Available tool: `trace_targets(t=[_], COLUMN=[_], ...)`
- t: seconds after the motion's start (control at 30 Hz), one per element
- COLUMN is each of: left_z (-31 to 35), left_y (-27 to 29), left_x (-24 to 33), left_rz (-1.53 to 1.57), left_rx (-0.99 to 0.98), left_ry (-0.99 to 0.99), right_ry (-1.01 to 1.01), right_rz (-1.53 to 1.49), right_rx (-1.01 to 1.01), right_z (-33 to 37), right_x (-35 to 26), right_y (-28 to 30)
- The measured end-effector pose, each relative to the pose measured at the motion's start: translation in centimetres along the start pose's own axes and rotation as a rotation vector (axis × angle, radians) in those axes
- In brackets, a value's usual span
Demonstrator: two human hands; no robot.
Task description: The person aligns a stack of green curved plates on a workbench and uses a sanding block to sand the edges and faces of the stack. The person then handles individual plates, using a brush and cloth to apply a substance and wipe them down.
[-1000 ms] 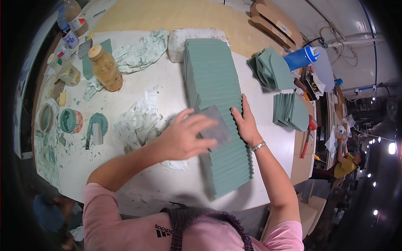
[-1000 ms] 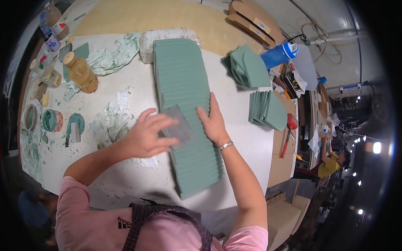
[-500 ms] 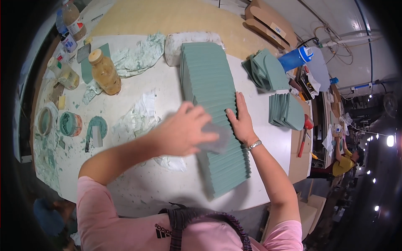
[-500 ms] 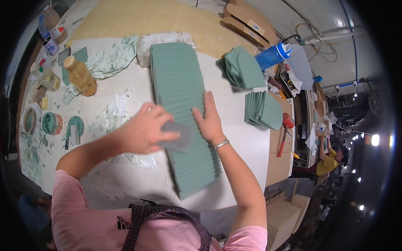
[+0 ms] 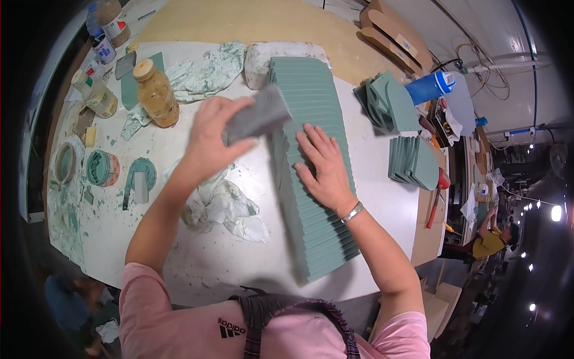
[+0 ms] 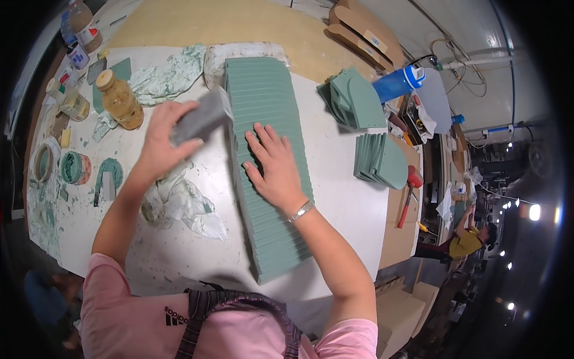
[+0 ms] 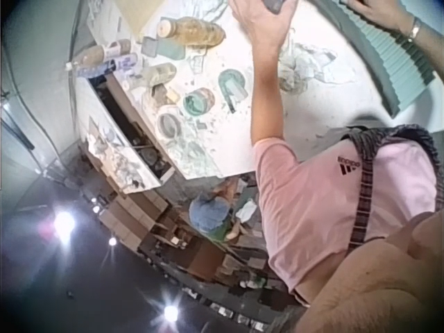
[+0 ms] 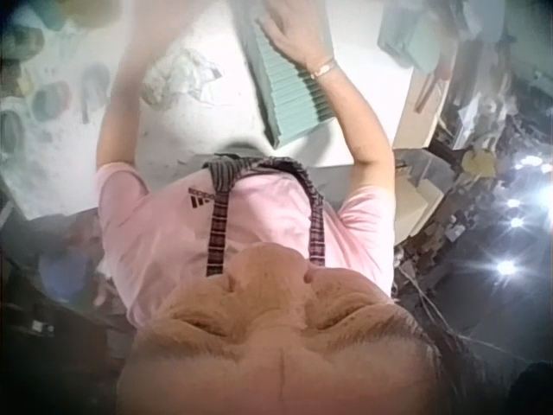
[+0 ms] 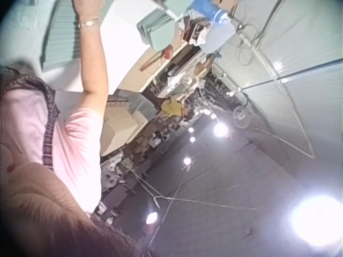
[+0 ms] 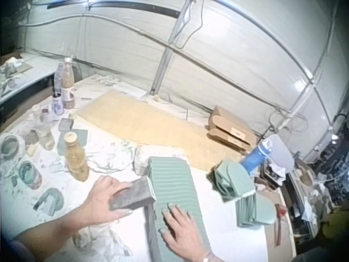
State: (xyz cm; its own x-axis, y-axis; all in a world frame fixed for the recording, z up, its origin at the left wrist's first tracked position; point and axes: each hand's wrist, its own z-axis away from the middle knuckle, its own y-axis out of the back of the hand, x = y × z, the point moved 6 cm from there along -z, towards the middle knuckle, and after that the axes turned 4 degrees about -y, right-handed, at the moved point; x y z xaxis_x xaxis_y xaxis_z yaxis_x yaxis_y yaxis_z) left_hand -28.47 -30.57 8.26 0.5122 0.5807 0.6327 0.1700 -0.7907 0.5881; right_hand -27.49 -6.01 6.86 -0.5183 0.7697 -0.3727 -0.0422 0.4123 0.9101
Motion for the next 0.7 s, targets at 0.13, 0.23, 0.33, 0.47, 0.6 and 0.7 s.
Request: trace_targets(t=[0.13,0.23,0.33,0.47,0.6,0.7], left_z=[-0.7,-0.9,-1.6,-7.3,-14.1,-13.4], left_y=[-0.1,-1.7,-4.1,-4.2,-4.2,-5.5], left_x=[-0.7,0.2,-0.2,-4.6,-11.5,-12.2], left_rz=[0.219,0.183,0.107,-0.113,0.001,0.058], left_rx=[-0.023,0.027,-0.1,-0.044,-0.018,0.033], left_ry=[0.15,-0.004,-0.032,-0.009,0.192,0.284], right_ry=[0.039,0.024,-0.078,-0.287,-0.388,-0.398], right_rz=[0.025,-0.009,-0.04,-0.044,-0.135,-0.14], right_rx=[-0.02,-0.033,-0.035,-0.084,-0.118,-0.123], right_z=[-0.1,0.0,2.8,9.3,11.7,11.7], right_x=[-0.4,-0.3,1.6,4.7,3.7,3.9], right_y=[-0.1,0.3,2.5,4.6,1.4,1.5])
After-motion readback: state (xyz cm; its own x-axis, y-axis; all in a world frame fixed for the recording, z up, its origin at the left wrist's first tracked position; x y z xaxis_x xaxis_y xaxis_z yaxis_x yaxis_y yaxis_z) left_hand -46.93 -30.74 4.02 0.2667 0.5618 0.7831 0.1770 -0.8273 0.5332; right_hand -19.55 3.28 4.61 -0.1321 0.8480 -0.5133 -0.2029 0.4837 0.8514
